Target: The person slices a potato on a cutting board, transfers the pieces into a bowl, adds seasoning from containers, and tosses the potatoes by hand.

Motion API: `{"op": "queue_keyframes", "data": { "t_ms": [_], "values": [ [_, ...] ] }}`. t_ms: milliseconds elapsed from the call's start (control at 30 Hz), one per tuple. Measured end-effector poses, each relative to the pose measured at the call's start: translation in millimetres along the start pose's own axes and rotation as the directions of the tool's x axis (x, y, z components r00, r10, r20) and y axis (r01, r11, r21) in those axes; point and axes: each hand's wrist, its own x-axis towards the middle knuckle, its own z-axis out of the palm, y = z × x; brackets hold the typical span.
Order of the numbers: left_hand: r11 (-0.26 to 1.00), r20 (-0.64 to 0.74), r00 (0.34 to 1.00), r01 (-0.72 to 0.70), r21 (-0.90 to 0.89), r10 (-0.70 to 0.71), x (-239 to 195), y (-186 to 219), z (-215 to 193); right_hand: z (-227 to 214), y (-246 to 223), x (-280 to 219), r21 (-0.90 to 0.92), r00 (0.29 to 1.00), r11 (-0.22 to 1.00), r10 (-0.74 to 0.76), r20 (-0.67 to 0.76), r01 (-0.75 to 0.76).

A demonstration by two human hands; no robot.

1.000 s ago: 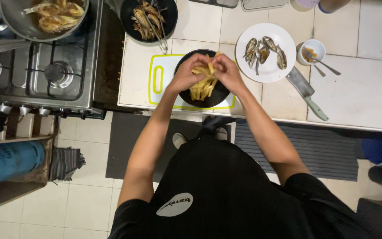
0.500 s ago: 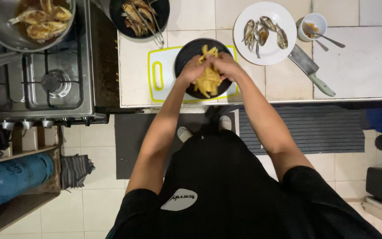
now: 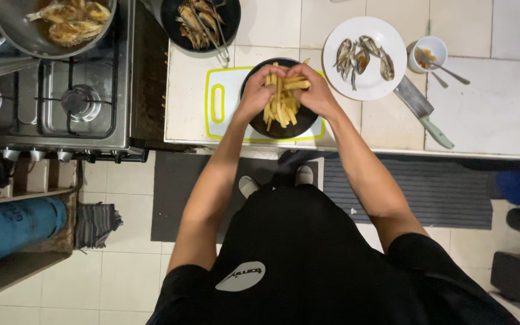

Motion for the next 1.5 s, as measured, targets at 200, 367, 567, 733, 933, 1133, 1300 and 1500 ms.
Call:
{"op": "queue_keyframes", "data": {
  "t_ms": [200,367,567,733,933,1133,1300,1500],
  "values": [
    [0.976,0.006,0.997,0.079,0.205,-0.082,-16.6,14.7,-10.3,-26.3,-0.2,-7.9,0.059,0.973,0.991,0.108,0.202,-0.122],
    [0.851,-0.350,0.928,0.281,0.443,-0.124,-20.4,9.2,-5.3,-17.0,16.6,8.3,-0.211,0.851,0.826,0.519,-0.078,-0.523],
    [0.817,-0.013,0.821,0.565,-0.111,-0.570,-3.0,-10.4,16.3,16.8,43.1,29.6,-0.038,0.760,0.766,0.642,0.103,-0.642],
    [0.852,-0.182,0.868,0.491,0.181,-0.462,0.4,-17.4,21.0,18.3,55.5,31.3,0.066,0.909,0.911,0.398,0.126,-0.408],
    [0.974,-0.125,0.989,0.107,0.201,-0.083,-5.1,-5.0,19.7,2.4,33.0,18.8,0.235,0.985,0.957,0.157,0.067,-0.169],
    [0.972,-0.141,0.985,0.129,0.196,-0.102,-9.2,8.7,-2.9,-25.5,6.3,12.9,0.193,0.973,0.957,0.199,0.114,-0.218],
    [0.723,-0.302,0.892,0.451,0.523,-0.338,-5.2,-10.1,-3.9,-11.1,2.4,16.4,-0.449,0.826,0.745,0.563,0.028,-0.493],
    [0.739,-0.173,0.801,0.596,0.314,-0.573,5.3,-39.5,14.2,12.8,27.4,26.4,-0.058,0.738,0.752,0.656,0.156,-0.657]
  ]
}}
